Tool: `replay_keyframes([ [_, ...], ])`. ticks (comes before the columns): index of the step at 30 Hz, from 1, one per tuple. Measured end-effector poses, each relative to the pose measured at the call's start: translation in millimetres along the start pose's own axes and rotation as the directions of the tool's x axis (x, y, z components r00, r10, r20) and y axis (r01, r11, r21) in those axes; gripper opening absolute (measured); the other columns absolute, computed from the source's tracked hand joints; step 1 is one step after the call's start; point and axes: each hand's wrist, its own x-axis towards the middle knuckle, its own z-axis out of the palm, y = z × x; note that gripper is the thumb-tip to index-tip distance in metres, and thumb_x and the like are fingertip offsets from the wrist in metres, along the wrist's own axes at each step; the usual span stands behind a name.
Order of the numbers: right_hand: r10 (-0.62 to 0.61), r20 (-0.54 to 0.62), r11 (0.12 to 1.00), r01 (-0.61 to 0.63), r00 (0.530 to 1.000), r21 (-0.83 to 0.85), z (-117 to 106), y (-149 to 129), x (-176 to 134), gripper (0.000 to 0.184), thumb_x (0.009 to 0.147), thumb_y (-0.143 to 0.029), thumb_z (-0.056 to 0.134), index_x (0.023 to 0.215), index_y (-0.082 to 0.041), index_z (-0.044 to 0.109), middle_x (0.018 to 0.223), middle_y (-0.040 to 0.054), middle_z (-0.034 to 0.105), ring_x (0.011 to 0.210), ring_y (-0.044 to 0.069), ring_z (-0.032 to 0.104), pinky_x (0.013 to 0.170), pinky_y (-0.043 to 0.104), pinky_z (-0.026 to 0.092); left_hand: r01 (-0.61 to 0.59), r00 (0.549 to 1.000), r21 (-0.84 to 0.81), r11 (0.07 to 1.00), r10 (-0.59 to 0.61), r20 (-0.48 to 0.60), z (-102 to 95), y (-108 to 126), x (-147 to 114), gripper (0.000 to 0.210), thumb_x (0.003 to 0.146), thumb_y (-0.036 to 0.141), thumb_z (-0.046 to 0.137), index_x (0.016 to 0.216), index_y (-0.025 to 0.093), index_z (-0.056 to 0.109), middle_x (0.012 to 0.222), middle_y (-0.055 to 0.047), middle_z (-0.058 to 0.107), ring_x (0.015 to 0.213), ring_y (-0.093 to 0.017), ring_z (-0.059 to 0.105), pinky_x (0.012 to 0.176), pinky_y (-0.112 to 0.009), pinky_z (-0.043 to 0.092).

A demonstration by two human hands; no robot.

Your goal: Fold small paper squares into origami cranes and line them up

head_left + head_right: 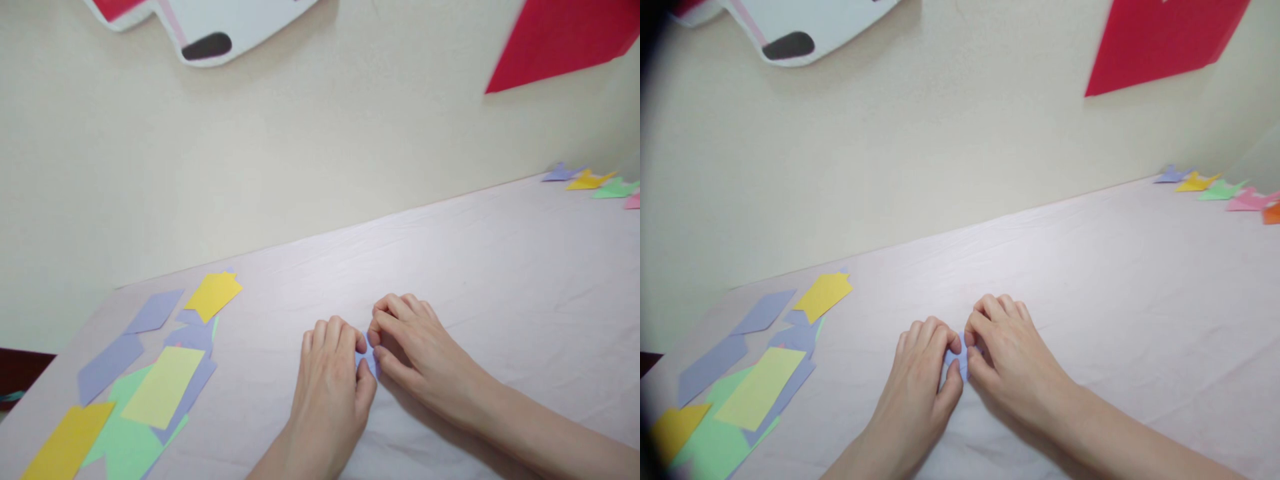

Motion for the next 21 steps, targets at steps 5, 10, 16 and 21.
replay_keyframes([
  [5,-0.019,-0.005,1.0,0.019,1.0,-0.004,0.0,1.3,-1.8,0.022,0.076,0.001,0.047,0.08,-0.02,0.056,0.093,0.0045,0.055,0.088,0.022,0.046,0.079,0.038,0.036,-0.006,1.0,-0.011,1.0,0.006,0.0,-0.1,0.0,0.5,0.018,0.083,0.005,0.043,0.089,0.021,0.046,0.094,-0.003,0.053,0.09,-0.023,0.045,0.08,-0.041,0.036],
  [10,-0.036,-0.009,0.999,0.035,0.999,-0.003,-1.0,2.6,-3.6,0.025,0.075,0.002,0.045,0.081,-0.02,0.056,0.094,0.0046,0.055,0.088,0.022,0.046,0.079,0.038,0.038,-0.004,1.0,-0.016,1.0,0.004,-0.004,-0.5,-0.2,0.4,0.018,0.083,0.004,0.042,0.088,0.021,0.046,0.094,-0.003,0.053,0.09,-0.023,0.045,0.08,-0.042,0.035],
  [16,-0.031,-0.01,0.999,0.032,0.999,0.003,-0.4,1.3,-2.4,0.012,0.077,-0.009,0.055,0.081,-0.021,0.056,0.093,0.0044,0.055,0.09,0.022,0.046,0.081,0.039,0.038,-0.006,1.0,-0.01,1.0,0.006,-0.004,1.1,0.2,0.0,0.017,0.083,0.005,0.044,0.088,0.021,0.046,0.094,-0.003,0.052,0.089,-0.023,0.045,0.079,-0.042,0.035],
  [21,-0.006,-0.022,1.0,0.005,1.0,-0.02,2.9,-1.2,-0.4,0.011,0.074,-0.012,0.06,0.078,-0.02,0.055,0.091,0.0025,0.053,0.089,0.022,0.046,0.08,0.039,0.035,0.006,1.0,0.003,1.0,-0.006,0.001,0.2,1.3,1.0,0.017,0.082,0.005,0.045,0.087,0.021,0.046,0.093,-0.003,0.052,0.089,-0.023,0.045,0.079,-0.042,0.035],
])
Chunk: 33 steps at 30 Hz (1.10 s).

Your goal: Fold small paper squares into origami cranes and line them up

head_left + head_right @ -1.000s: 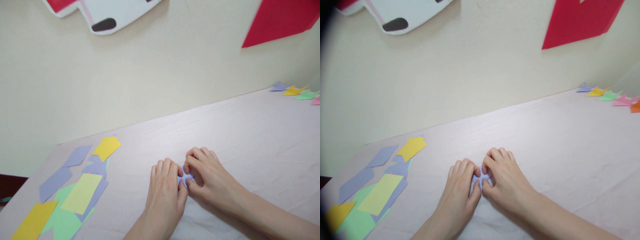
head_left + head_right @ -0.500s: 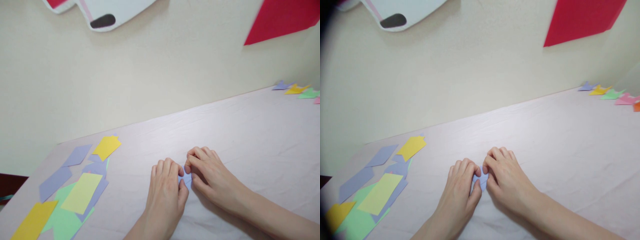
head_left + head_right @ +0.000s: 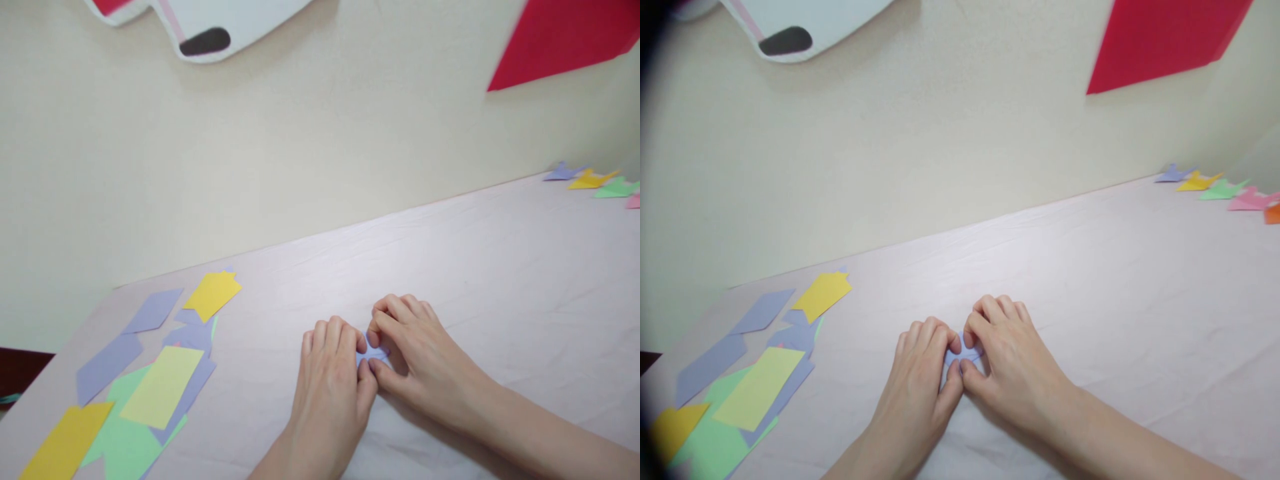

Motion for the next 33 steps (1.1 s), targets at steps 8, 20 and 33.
replay_keyframes([
  [8,-0.009,0.004,1.0,0.009,1.0,0.0,-2.1,0.3,-1.3,0.018,0.072,-0.004,0.054,0.079,-0.02,0.056,0.091,0.0029,0.054,0.089,0.021,0.046,0.079,0.037,0.036,0.007,1.0,0.032,0.999,-0.006,-0.011,0.0,-0.3,0.5,0.017,0.082,0.006,0.046,0.086,0.022,0.047,0.093,-0.003,0.054,0.089,-0.023,0.046,0.079,-0.042,0.036],
  [20,-0.009,0.035,0.994,0.005,0.999,0.105,-6.4,7.8,-1.5,0.033,0.07,0.006,0.043,0.082,-0.021,0.059,0.095,0.004,0.056,0.094,0.022,0.047,0.084,0.04,0.038,-0.002,1.0,0.007,1.0,0.002,-0.015,-0.3,-0.3,-1.0,0.019,0.081,0.003,0.043,0.088,0.021,0.046,0.093,-0.003,0.052,0.089,-0.023,0.045,0.079,-0.042,0.035],
  [33,0.001,0.047,0.998,-0.004,0.999,0.06,-5.1,6.0,-1.1,0.021,0.073,-0.002,0.054,0.083,-0.02,0.059,0.097,0.0045,0.055,0.095,0.023,0.047,0.085,0.041,0.037,0.038,0.999,-0.052,0.998,-0.038,0.001,0.1,2.8,-0.7,0.022,0.077,0.003,0.043,0.089,0.021,0.046,0.095,-0.003,0.052,0.092,-0.023,0.045,0.082,-0.043,0.035],
])
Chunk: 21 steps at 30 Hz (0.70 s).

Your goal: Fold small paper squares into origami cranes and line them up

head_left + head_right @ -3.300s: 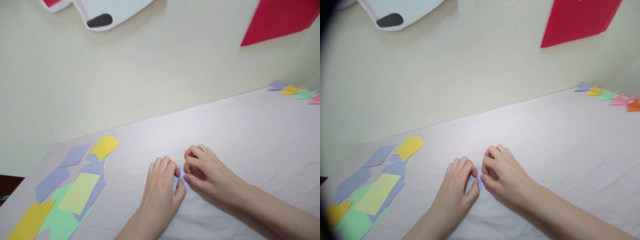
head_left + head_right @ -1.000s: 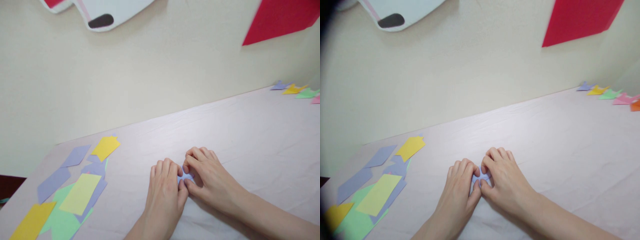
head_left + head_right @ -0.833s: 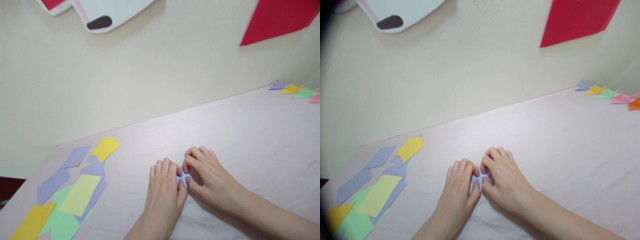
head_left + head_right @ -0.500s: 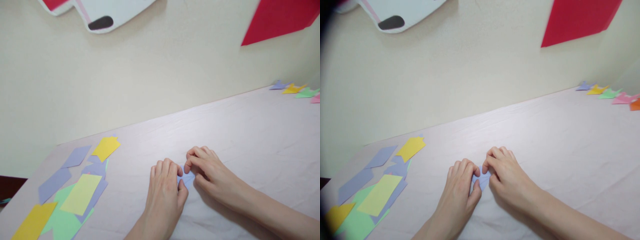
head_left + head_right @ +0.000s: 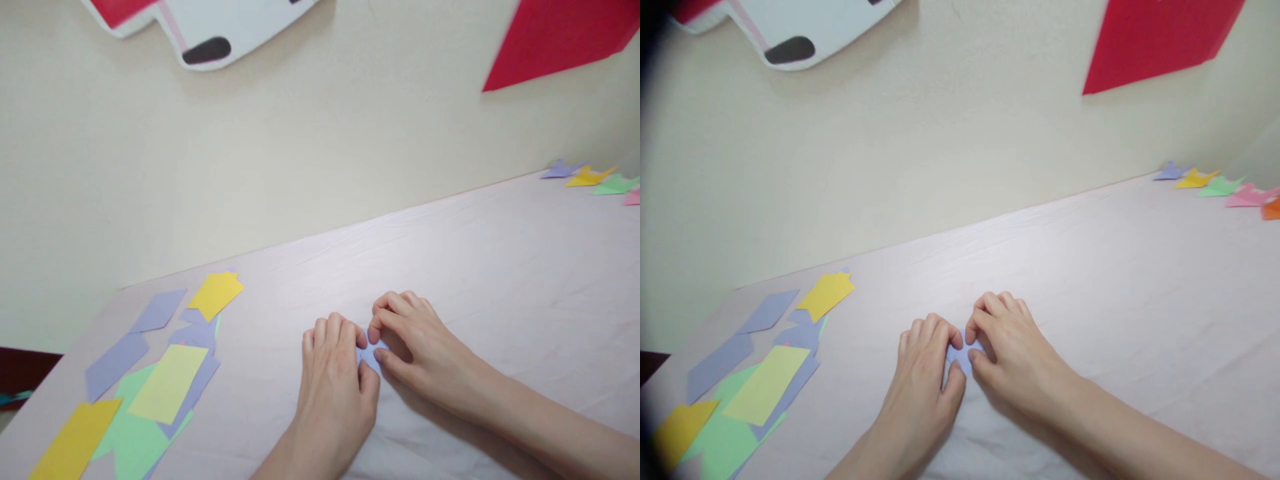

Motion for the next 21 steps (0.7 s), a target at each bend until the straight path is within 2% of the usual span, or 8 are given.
replay_keyframes([
  [5,0.003,0.009,1.0,-0.003,1.0,0.014,-0.9,-0.2,-1.2,0.02,0.074,-0.003,0.054,0.084,-0.02,0.058,0.098,0.0052,0.055,0.097,0.024,0.046,0.086,0.041,0.037,0.004,1.0,-0.053,0.999,-0.004,-0.004,-2.4,-3.5,-1.0,0.032,0.071,0.001,0.04,0.094,0.022,0.047,0.1,-0.005,0.053,0.095,-0.024,0.046,0.084,-0.043,0.037],
  [9,0.0,-0.001,0.999,0.001,1.0,0.035,-1.3,0.2,-1.2,0.022,0.074,-0.001,0.054,0.084,-0.02,0.058,0.099,0.0053,0.055,0.097,0.024,0.046,0.087,0.042,0.038,-0.018,0.998,-0.078,0.997,0.014,-0.061,-1.2,-6.4,-3.8,0.043,0.075,0.005,0.043,0.115,0.021,0.046,0.113,-0.008,0.051,0.106,-0.026,0.045,0.092,-0.045,0.038],
  [11,-0.005,-0.008,0.999,0.005,1.0,0.046,-0.9,0.9,-1.6,0.022,0.074,-0.001,0.053,0.085,-0.02,0.058,0.099,0.0053,0.055,0.097,0.024,0.046,0.087,0.042,0.038,-0.033,0.996,-0.067,0.997,0.027,-0.081,-0.1,-7.2,-4.6,0.041,0.079,0.011,0.05,0.119,0.02,0.045,0.118,-0.01,0.049,0.111,-0.028,0.044,0.094,-0.047,0.038],
  [14,-0.024,-0.015,0.998,0.025,1.0,0.065,-0.8,2.2,-2.9,0.025,0.073,-0.001,0.053,0.089,-0.021,0.058,0.101,0.0051,0.056,0.099,0.024,0.046,0.089,0.042,0.039,-0.061,0.994,-0.086,0.994,0.053,-0.09,0.5,-8.8,-4.8,0.029,0.082,0.015,0.055,0.11,0.021,0.05,0.117,-0.009,0.05,0.111,-0.028,0.045,0.093,-0.046,0.04],
  [18,-0.053,-0.028,0.996,0.055,0.998,0.075,-1.2,2.7,-4.0,0.032,0.073,-0.004,0.057,0.1,-0.02,0.056,0.108,0.0062,0.055,0.104,0.025,0.045,0.092,0.044,0.039,-0.022,0.994,-0.226,0.974,-0.002,-0.106,-0.2,-12.7,-5.7,0.025,0.08,0.01,0.056,0.102,0.022,0.05,0.105,-0.006,0.056,0.101,-0.024,0.051,0.087,-0.041,0.044],
  [21,-0.054,-0.036,0.995,0.057,0.998,0.076,-0.6,2.1,-3.9,0.031,0.072,-0.008,0.064,0.099,-0.02,0.056,0.112,0.0064,0.054,0.108,0.025,0.044,0.095,0.044,0.038,0.018,0.994,-0.417,0.909,-0.06,-0.088,0.2,-14.8,-6.4,0.028,0.082,0.008,0.055,0.105,0.024,0.049,0.097,-0.001,0.059,0.094,-0.02,0.056,0.084,-0.036,0.046],
])
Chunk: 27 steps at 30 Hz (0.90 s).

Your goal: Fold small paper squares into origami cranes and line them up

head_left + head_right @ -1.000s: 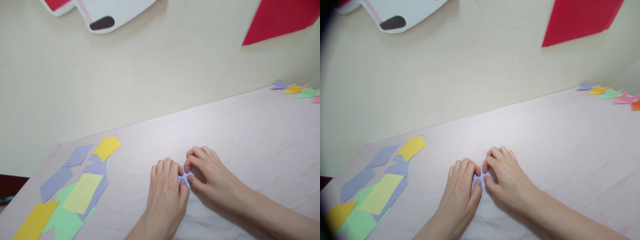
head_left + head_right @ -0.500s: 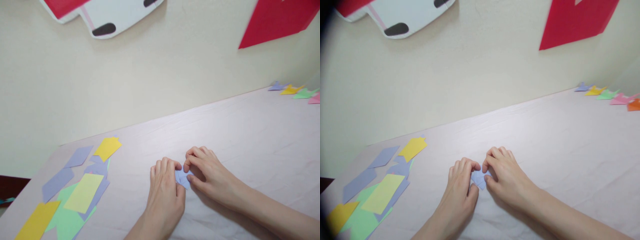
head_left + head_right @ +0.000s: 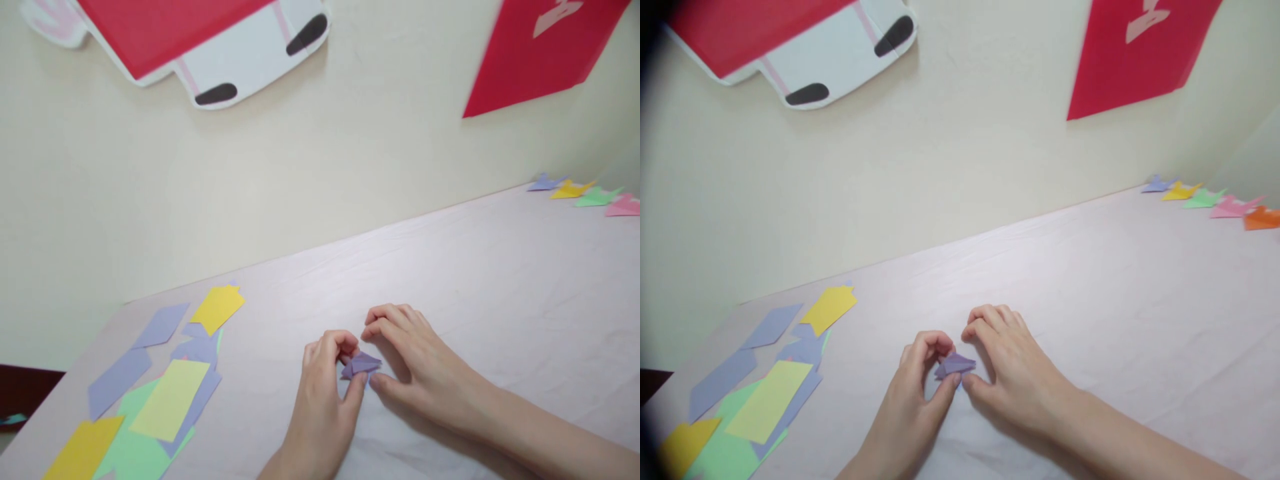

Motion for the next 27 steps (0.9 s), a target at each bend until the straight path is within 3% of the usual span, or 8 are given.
replay_keyframes([
  [4,-0.08,0.027,0.991,0.077,0.996,0.109,2.5,-0.1,-0.5,0.02,0.076,-0.01,0.067,0.089,-0.022,0.057,0.113,0.0041,0.055,0.11,0.023,0.046,0.094,0.039,0.041,-0.017,0.999,-0.268,0.963,0.027,0.032,0.3,1.3,2.6,0.016,0.088,0.013,0.055,0.098,0.025,0.053,0.09,0.001,0.059,0.087,-0.016,0.059,0.079,-0.028,0.046],
  [8,-0.234,-0.074,0.946,0.245,0.969,0.211,2.7,3.0,-1.4,0.018,0.084,-0.005,0.051,0.088,-0.022,0.054,0.104,0.0034,0.058,0.1,0.017,0.053,0.085,0.03,0.045,-0.12,0.993,-0.259,0.958,0.113,-0.043,-2.8,3.2,7.3,0.014,0.084,0.011,0.061,0.081,0.022,0.053,0.092,0.001,0.058,0.093,-0.016,0.056,0.082,-0.027,0.044],
  [10,-0.308,-0.152,0.939,0.326,0.939,0.106,0.4,5.8,-1.3,0.021,0.082,-0.002,0.047,0.089,-0.02,0.053,0.1,0.0046,0.06,0.093,0.017,0.054,0.079,0.03,0.045,-0.176,0.979,-0.144,0.974,0.157,-0.131,-5.8,2.3,8.2,0.016,0.085,0.008,0.059,0.089,0.023,0.054,0.1,-0.001,0.057,0.1,-0.017,0.054,0.086,-0.029,0.042],
  [13,-0.417,-0.166,0.893,0.37,0.893,-0.255,-3.7,9.9,0.3,0.018,0.079,0.0,0.048,0.083,-0.018,0.052,0.089,0.0053,0.062,0.079,0.019,0.052,0.069,0.031,0.042,-0.261,0.948,0.075,0.962,0.27,-0.169,-9.1,-0.2,6.6,0.026,0.087,0.003,0.049,0.102,0.024,0.054,0.106,-0.003,0.056,0.104,-0.018,0.051,0.089,-0.031,0.042],
  [15,-0.446,-0.117,0.814,0.348,0.887,-0.465,-5.6,12.0,2.1,0.017,0.079,-0.001,0.05,0.077,-0.018,0.052,0.082,0.0047,0.062,0.074,0.02,0.051,0.069,0.034,0.039,-0.351,0.924,0.191,0.917,0.373,-0.091,-9.4,-1.0,3.9,0.031,0.087,0.0,0.042,0.105,0.022,0.055,0.107,-0.005,0.058,0.103,-0.019,0.052,0.088,-0.033,0.042],
  [18,-0.433,-0.064,0.749,0.319,0.899,-0.581,-8.7,15.8,5.0,0.015,0.079,-0.003,0.053,0.076,-0.017,0.056,0.083,0.0054,0.063,0.076,0.022,0.052,0.072,0.037,0.039,-0.465,0.88,0.314,0.828,0.47,0.066,-8.3,0.0,-0.3,0.037,0.084,-0.002,0.042,0.109,0.02,0.058,0.112,-0.007,0.063,0.102,-0.022,0.052,0.087,-0.038,0.042],
  [23,-0.461,0.154,0.835,0.486,0.874,-0.257,-26.1,30.5,9.4,0.019,0.089,-0.005,0.051,0.082,-0.019,0.063,0.096,0.0044,0.064,0.084,0.017,0.056,0.075,0.031,0.043,-0.477,0.876,0.449,0.756,0.45,0.173,-10.1,2.5,-3.3,0.036,0.084,0.002,0.047,0.111,0.02,0.062,0.12,-0.005,0.066,0.103,-0.025,0.053,0.088,-0.042,0.043],
  [27,-0.427,0.234,0.89,0.451,0.874,-0.06,-41.3,38.5,13.2,0.019,0.09,-0.011,0.055,0.088,-0.023,0.07,0.103,0.0049,0.063,0.096,0.017,0.056,0.083,0.031,0.045,-0.515,0.852,0.506,0.692,0.479,0.212,-13.2,2.3,-4.4,0.035,0.083,0.005,0.047,0.11,0.019,0.064,0.126,-0.008,0.064,0.107,-0.026,0.053,0.087,-0.044,0.044],
])
